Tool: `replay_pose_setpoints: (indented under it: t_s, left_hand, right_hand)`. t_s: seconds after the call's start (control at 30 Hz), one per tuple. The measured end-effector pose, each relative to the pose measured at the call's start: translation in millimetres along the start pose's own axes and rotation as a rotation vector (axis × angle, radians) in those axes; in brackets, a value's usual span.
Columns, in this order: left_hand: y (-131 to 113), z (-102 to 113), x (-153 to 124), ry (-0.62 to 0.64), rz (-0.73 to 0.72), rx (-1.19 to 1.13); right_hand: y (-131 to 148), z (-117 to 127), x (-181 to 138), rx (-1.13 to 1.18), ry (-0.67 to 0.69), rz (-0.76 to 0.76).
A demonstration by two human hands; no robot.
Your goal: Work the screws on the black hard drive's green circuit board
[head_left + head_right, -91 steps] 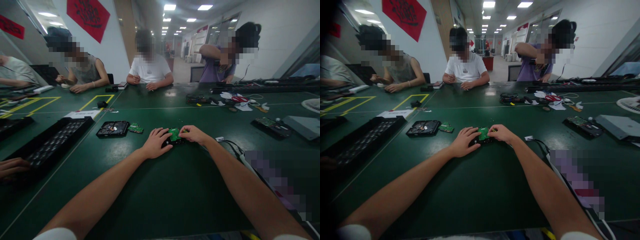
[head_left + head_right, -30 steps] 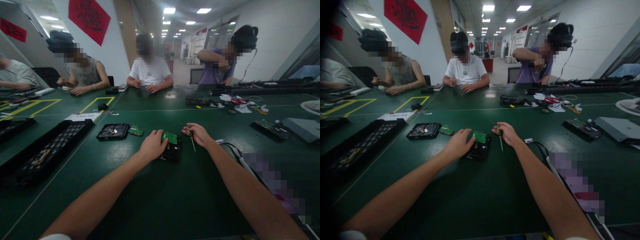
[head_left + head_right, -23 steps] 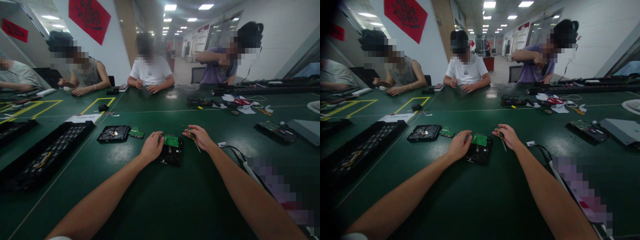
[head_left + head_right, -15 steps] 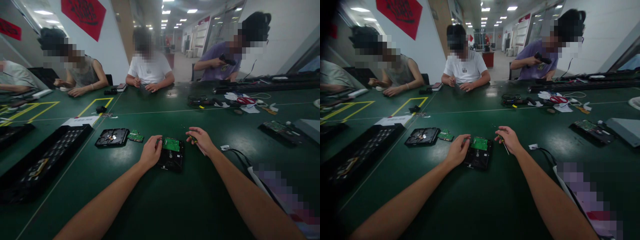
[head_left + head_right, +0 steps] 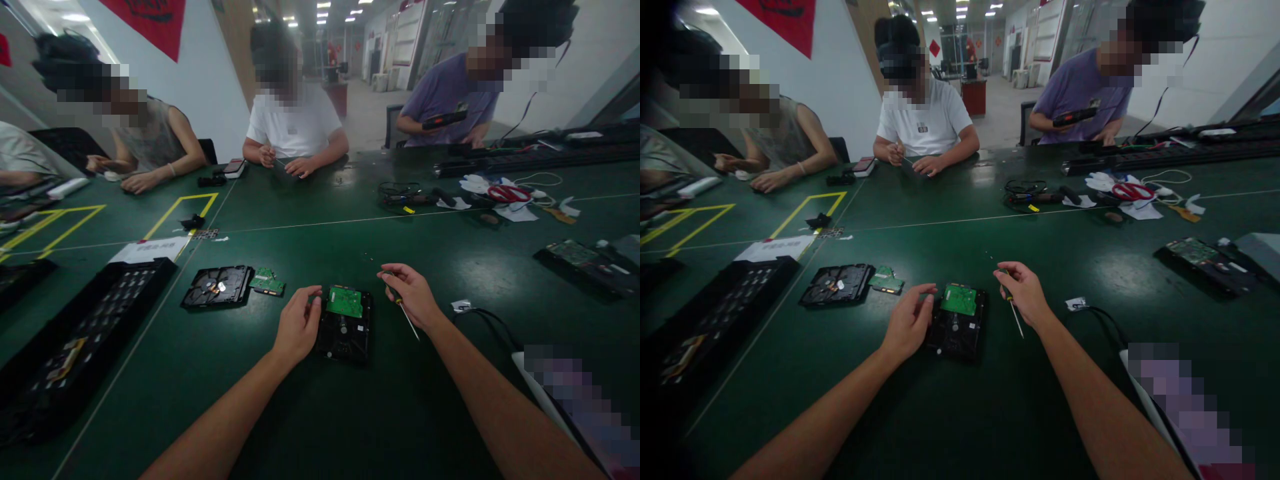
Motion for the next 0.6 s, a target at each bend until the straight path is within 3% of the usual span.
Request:
replay_pose_setpoints:
  t_s: [0.27,0.6]
  left_hand:
    - [1.1,-1.5,1.5,0.018,0.036,-0.015]
    - [-5.3,-3.4,7.6,-0.018,-0.052,0.011]
  right_hand:
    - [-3.1,0.4,0.8,-0.003,-0.003,0.068]
    - [-3.9,-2.7,6.2,-0.062,0.019,0.136]
Point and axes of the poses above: each hand's wrist, its own x-axis towards the middle knuckle, its own z-axis out of the back of the hand, y = z × x, the point moved 6 cm from there along x, towards the middle knuckle, and after that the axes turned 10 degrees about z, right-handed, at the moved point
